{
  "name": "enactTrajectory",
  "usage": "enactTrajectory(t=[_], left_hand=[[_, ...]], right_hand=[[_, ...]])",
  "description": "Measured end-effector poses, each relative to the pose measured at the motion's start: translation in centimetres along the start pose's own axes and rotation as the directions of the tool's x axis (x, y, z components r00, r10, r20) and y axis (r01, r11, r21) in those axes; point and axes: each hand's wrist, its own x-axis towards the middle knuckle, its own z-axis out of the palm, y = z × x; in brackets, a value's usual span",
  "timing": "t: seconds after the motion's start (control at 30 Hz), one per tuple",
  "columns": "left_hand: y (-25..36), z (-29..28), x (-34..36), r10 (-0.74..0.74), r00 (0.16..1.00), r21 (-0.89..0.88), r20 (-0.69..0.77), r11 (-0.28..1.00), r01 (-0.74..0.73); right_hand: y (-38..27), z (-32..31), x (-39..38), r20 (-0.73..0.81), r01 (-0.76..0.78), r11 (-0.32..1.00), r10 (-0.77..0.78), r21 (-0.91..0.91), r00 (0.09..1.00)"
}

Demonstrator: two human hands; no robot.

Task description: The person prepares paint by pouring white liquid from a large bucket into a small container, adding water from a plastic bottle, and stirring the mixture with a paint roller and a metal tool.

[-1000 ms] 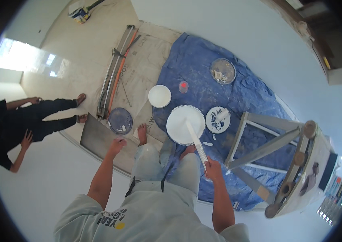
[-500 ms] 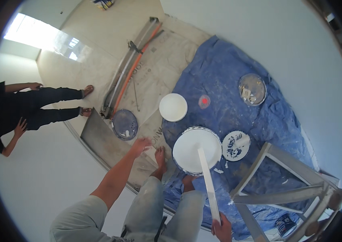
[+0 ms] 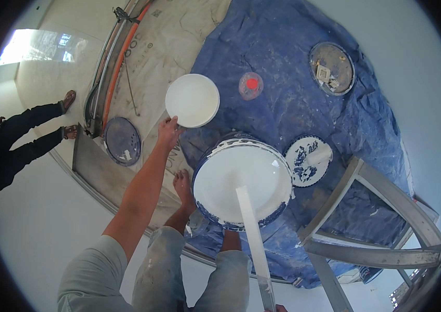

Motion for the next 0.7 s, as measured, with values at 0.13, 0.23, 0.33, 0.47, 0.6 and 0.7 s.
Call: enactTrajectory(t=[0.13,0.23,0.33,0.47,0.6,0.7], left_hand=[[-0.9,0.2,-1.1,0.140,0.990,0.037,0.028,0.989,-0.141],[-1.4,2.0,-3.8,0.128,0.992,0.085,-0.001,0.988,-0.127],[-2.0,1.5,-5.6,0.113,0.991,0.060,0.073,0.991,-0.118],[-3.4,0.1,-5.6,0.099,0.985,0.081,0.139,0.991,-0.110],[-3.4,-1.6,-4.9,-0.033,0.989,0.070,0.144,0.997,0.023],[-2.4,-3.1,-4.4,-0.112,0.982,0.208,0.154,0.975,0.078]], right_hand=[[-2.0,0.1,0.4,-0.002,0.016,0.994,-0.015,0.105,1.000],[-0.4,-1.2,0.2,0.007,-0.004,0.995,0.004,0.097,1.000],[-0.2,-2.7,0.1,0.130,-0.106,0.979,0.084,0.173,0.988],[-1.3,-3.1,-0.4,0.243,-0.225,0.939,0.161,0.262,0.957],[-1.1,-2.8,-0.9,0.233,-0.210,0.934,0.144,0.289,0.962],[-2.0,-1.7,-1.3,0.235,-0.213,0.931,0.145,0.298,0.961]])
